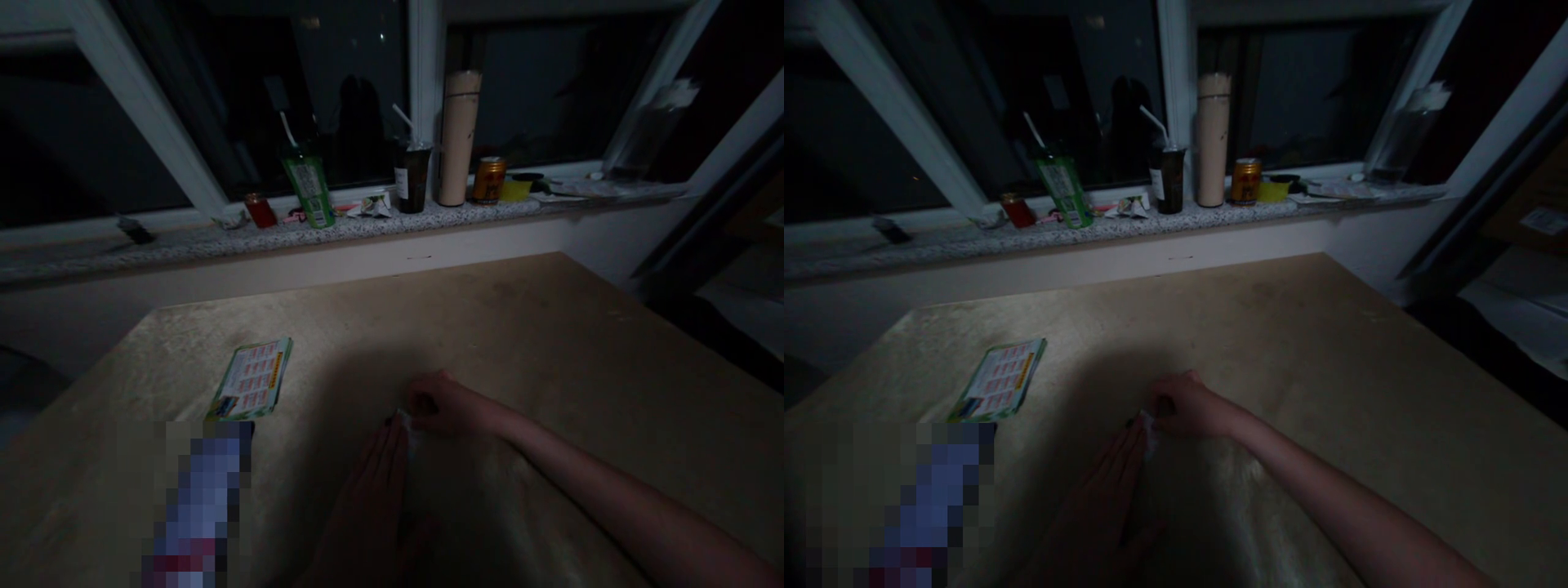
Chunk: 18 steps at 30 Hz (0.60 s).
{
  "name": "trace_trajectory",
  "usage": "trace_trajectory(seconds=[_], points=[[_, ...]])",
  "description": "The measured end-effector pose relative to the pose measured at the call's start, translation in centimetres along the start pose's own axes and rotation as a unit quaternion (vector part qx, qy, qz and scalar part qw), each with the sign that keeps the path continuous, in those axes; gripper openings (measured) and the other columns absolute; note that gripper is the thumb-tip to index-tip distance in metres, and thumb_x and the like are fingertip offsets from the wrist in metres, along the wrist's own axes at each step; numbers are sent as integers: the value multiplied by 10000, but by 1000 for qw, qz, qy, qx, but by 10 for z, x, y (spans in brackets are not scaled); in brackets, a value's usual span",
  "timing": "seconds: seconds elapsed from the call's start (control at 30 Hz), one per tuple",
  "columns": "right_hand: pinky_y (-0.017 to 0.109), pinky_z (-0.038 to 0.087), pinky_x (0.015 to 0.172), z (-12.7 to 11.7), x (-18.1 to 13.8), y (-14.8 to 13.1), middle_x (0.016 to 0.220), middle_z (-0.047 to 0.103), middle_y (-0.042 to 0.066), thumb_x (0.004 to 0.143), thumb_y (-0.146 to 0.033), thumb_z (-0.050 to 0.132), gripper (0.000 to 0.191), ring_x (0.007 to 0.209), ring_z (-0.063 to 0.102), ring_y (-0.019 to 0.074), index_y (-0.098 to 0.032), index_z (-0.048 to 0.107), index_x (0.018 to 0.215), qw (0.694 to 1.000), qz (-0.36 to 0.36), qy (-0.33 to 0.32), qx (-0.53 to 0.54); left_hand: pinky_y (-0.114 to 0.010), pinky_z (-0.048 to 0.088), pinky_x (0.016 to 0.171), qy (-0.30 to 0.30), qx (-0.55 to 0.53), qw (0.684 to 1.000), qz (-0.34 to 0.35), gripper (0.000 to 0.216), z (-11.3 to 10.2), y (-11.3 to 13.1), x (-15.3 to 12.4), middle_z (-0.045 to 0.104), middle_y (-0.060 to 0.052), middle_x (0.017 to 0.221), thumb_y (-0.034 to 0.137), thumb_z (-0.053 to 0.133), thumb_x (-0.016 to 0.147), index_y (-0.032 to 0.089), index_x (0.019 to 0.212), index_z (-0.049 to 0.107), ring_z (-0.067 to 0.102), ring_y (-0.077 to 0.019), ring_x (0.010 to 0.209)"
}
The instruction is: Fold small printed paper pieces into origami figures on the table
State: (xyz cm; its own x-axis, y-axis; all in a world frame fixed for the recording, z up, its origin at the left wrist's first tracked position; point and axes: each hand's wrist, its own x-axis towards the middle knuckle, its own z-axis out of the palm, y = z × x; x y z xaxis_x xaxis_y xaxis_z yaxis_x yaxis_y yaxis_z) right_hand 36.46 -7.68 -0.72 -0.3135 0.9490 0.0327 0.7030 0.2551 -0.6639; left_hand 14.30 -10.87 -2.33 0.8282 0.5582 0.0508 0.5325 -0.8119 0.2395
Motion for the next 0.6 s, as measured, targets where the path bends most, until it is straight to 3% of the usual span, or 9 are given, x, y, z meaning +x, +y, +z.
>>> trace_trajectory(seconds=[0.27,0.43,0.6], points=[[228,347,667,-10,14,0,624,533,-66,679,-193,732,116,610,501,87,-151,635,727,997,27,-76,22,-508,320,1069,-16,29,999,-10,766,-9,3,8,211,-129,1524,467,546,859,139,1468,218,253,-315,1365],[200,333,535,-22,25,-1,597,539,-54,641,-172,744,115,574,493,94,-144,646,696,988,30,-148,27,-495,316,1074,-16,2,1000,6,880,-10,3,8,108,-136,1542,394,605,815,131,1487,103,168,-315,1388],[164,369,526,-30,33,6,649,580,-52,646,-133,739,150,599,518,81,-148,672,779,975,22,-214,50,-524,309,1071,-7,-12,1000,24,921,-8,0,7,151,-145,1535,438,602,814,142,1492,54,172,-330,1384]])
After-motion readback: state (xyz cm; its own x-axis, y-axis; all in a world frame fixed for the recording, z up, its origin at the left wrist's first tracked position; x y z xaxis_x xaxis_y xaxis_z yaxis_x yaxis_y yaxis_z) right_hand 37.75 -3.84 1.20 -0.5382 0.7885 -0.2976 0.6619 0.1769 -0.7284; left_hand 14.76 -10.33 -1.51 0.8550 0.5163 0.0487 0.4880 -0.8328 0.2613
